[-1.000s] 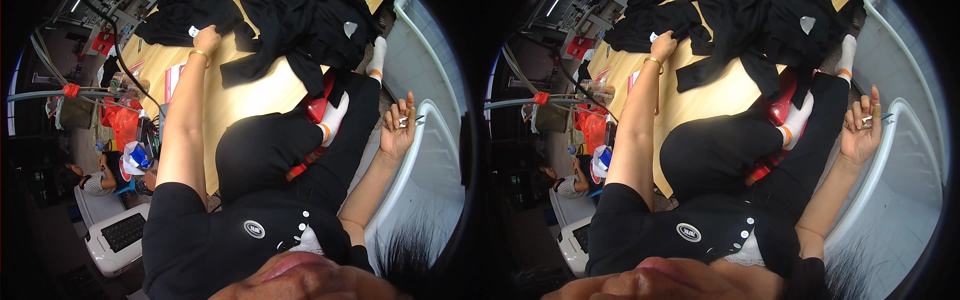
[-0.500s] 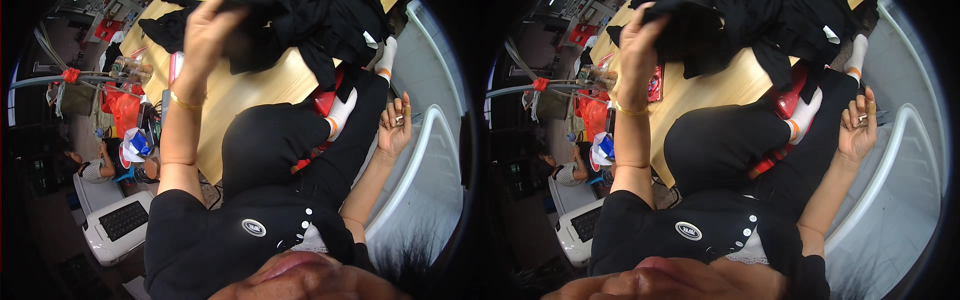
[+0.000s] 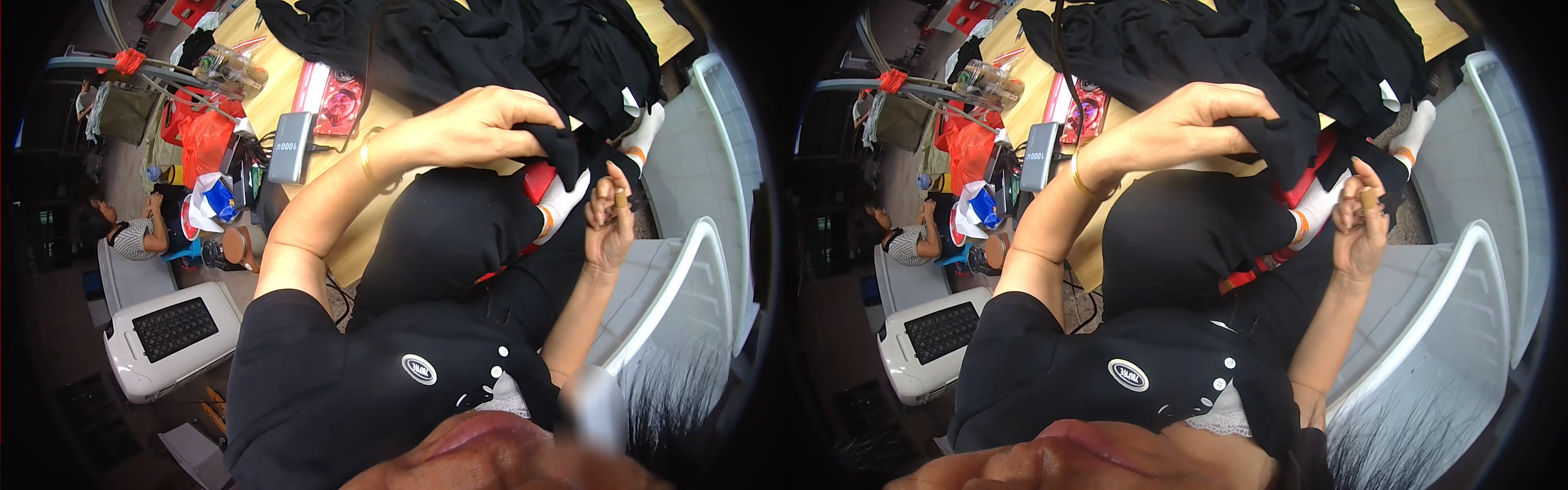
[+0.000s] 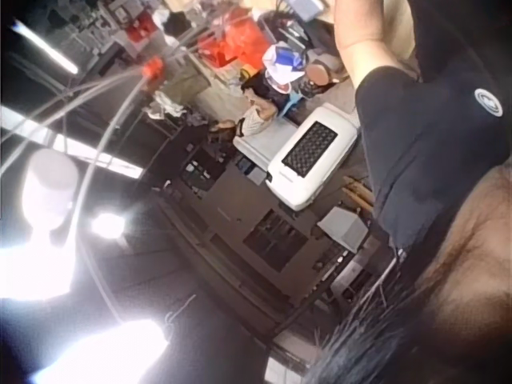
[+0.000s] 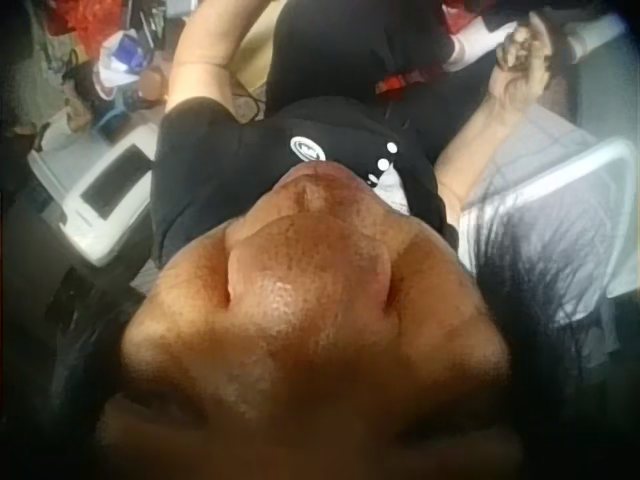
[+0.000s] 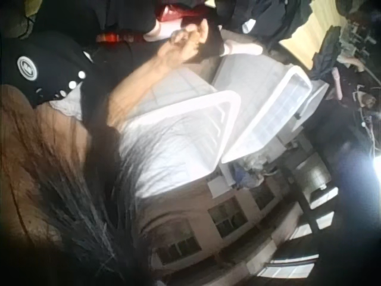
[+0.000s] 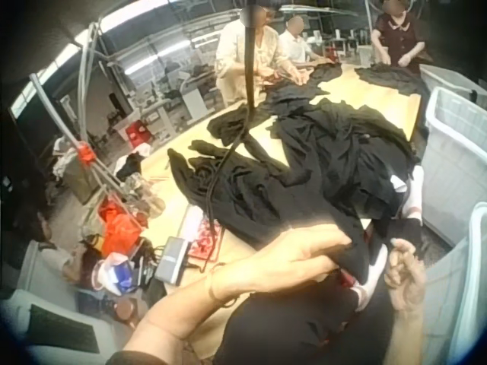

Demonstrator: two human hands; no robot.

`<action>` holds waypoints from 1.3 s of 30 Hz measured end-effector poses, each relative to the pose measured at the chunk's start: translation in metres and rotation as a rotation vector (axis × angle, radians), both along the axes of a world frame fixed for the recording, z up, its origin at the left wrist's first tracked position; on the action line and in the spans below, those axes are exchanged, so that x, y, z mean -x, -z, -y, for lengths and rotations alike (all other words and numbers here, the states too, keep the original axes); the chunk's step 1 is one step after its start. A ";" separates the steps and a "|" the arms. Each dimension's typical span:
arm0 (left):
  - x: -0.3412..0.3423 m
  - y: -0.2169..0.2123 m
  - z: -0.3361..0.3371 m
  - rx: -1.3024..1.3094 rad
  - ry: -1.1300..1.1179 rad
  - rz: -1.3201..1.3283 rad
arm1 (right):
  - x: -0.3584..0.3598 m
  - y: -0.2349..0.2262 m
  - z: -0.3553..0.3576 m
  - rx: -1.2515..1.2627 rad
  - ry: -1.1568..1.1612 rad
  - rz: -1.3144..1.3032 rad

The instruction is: Inspecting black textile garments and trimming loose threads using scissors.

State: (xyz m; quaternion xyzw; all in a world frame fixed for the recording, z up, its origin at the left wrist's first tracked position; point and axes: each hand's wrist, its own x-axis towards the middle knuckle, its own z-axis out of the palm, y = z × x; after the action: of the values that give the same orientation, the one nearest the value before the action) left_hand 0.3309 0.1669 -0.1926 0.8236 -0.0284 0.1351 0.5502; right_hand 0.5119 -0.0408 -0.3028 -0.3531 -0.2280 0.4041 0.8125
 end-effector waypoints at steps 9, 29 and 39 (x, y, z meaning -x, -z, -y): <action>0.005 -0.032 0.005 -0.051 0.505 -0.152 | 0.039 -0.012 -0.031 0.203 -0.108 0.088; 0.077 0.117 -0.096 -0.719 -1.346 -0.619 | 0.044 0.016 -0.028 0.524 -0.148 0.430; 0.121 0.050 0.004 -0.534 -0.442 -0.288 | -0.019 0.031 -0.006 0.192 -0.004 0.002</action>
State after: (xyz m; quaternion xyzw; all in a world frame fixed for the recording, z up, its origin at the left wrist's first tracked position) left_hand 0.2094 0.1633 -0.2427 0.9349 0.1934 0.1211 0.2720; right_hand 0.5308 -0.0352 -0.3333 -0.4293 -0.1895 0.4254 0.7738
